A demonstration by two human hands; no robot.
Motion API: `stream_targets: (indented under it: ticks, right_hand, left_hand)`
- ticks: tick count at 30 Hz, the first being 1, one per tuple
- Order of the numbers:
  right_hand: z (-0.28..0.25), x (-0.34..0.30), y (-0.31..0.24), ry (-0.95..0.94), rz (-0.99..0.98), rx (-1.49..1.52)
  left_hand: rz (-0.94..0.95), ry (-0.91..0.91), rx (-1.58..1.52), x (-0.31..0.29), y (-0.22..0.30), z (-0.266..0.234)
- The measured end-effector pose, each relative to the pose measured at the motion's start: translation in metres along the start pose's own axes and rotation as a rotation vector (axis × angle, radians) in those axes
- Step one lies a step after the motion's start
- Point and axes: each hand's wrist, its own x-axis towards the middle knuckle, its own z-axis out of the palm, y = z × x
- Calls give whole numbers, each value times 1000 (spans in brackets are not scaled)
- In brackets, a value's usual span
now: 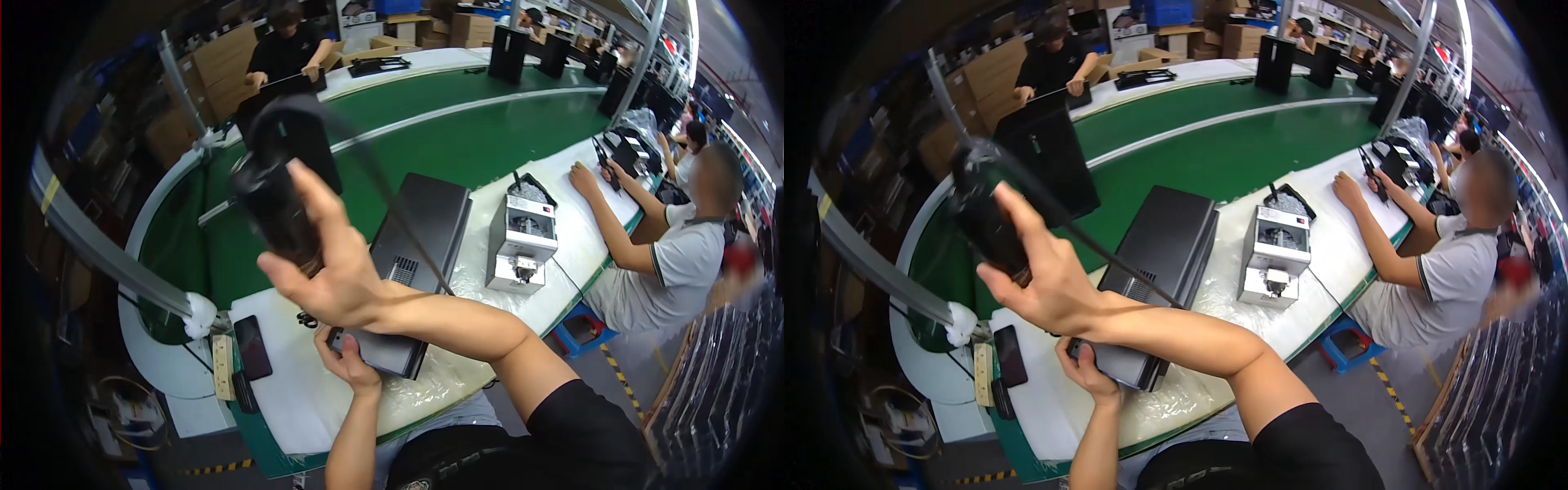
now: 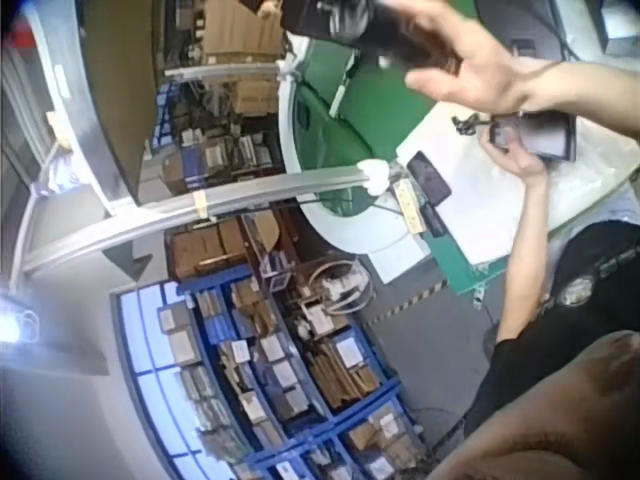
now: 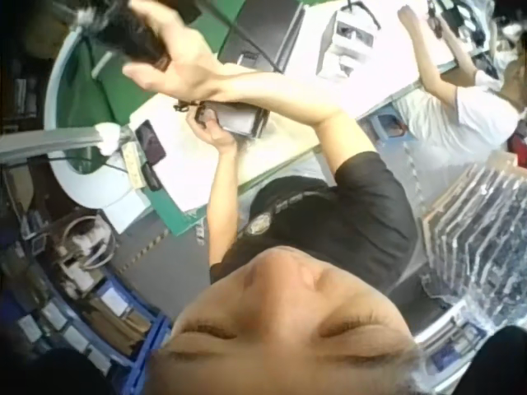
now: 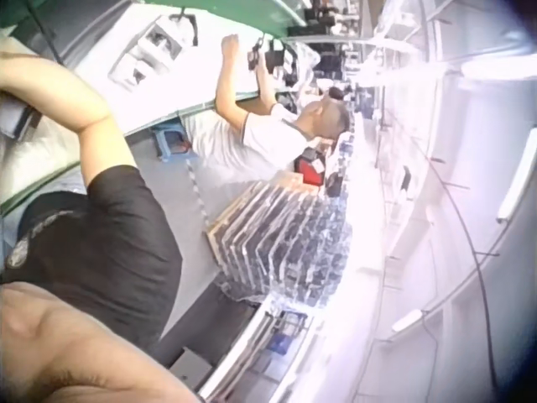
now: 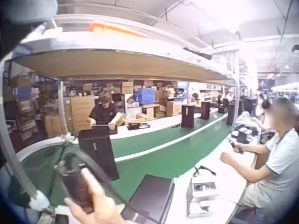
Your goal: Assemble and screw parts for an electronic device on an assembly line.
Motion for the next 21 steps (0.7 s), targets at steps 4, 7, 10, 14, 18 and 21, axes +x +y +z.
stream_targets:
  ticks: [4, 7, 10, 14, 18, 21]
  right_hand:
    - [-80, 6, -31, 186, 5, -67]
    - [-150, -20, -36, 404, -34, -302]
    - [-236, -72, -25, 561, 114, -650]
    - [-288, -123, 5, 558, 93, -836]
    - [-289, -130, 17, 540, -7, -782]
    - [-293, -140, 28, 481, 67, -858]
  left_hand:
    - [-18, -46, -24, -2, -7, -4]
    - [-71, -41, -65, -3, 6, -2]
    - [-39, -65, -75, -6, -5, 3]
    - [-47, -59, -38, -4, 2, 6]
    - [-99, -73, -74, -4, 4, 4]
    - [-86, -85, -68, -3, 3, 3]
